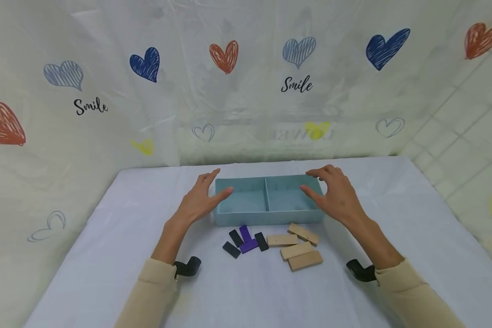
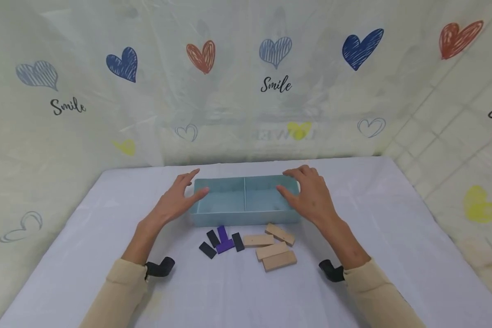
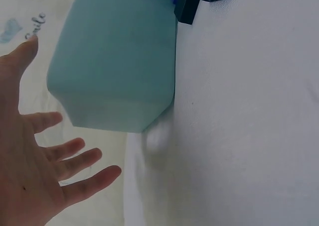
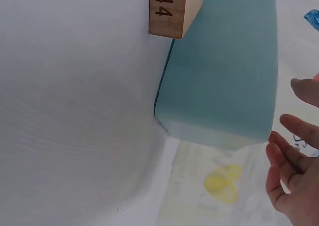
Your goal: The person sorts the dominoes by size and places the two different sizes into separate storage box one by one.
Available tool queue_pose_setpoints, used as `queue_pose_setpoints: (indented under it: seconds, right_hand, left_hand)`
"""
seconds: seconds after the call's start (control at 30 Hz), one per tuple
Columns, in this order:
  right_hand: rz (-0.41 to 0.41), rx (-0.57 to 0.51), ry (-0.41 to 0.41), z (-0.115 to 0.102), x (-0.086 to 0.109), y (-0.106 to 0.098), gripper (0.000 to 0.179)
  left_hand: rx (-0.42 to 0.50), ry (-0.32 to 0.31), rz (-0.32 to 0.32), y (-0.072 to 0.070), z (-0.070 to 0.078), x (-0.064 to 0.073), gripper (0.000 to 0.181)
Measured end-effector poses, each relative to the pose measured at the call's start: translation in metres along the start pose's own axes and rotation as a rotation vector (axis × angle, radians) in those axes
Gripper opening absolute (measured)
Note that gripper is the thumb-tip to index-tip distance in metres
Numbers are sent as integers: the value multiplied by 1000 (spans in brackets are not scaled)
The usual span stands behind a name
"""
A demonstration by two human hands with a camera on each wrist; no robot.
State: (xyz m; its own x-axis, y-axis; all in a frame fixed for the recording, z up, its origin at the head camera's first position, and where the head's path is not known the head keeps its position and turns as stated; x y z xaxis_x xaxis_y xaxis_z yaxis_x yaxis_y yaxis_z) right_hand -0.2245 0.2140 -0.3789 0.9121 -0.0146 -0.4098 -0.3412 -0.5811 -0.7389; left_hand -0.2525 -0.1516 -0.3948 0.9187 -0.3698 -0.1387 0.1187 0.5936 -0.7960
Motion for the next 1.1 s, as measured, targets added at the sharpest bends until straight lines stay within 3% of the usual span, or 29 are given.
queue_pose_setpoints:
  seconds: [0.3, 1.1]
  right_hand:
    - [8, -30, -22, -1, 8, -4, 31]
    - [-56, -72, -33, 0, 23, -11, 22]
  left_hand:
    - [101, 15, -33, 3, -4, 1, 97]
    - [174, 60, -61, 4, -8, 5, 112]
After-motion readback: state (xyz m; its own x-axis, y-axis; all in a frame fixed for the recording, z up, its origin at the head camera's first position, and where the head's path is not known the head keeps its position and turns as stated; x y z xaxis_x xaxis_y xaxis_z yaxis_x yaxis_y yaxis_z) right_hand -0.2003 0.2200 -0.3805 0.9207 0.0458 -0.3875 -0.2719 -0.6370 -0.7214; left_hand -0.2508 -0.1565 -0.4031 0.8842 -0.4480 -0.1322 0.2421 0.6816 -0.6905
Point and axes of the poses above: each hand's wrist, its own x-axis away from the middle knuckle, its own y-axis out of the palm, z = x × y, the point moved 1 cm from there along -x, towards the middle knuckle, and after that the axes turned 14 degrees about y, right-handed, at the moved point
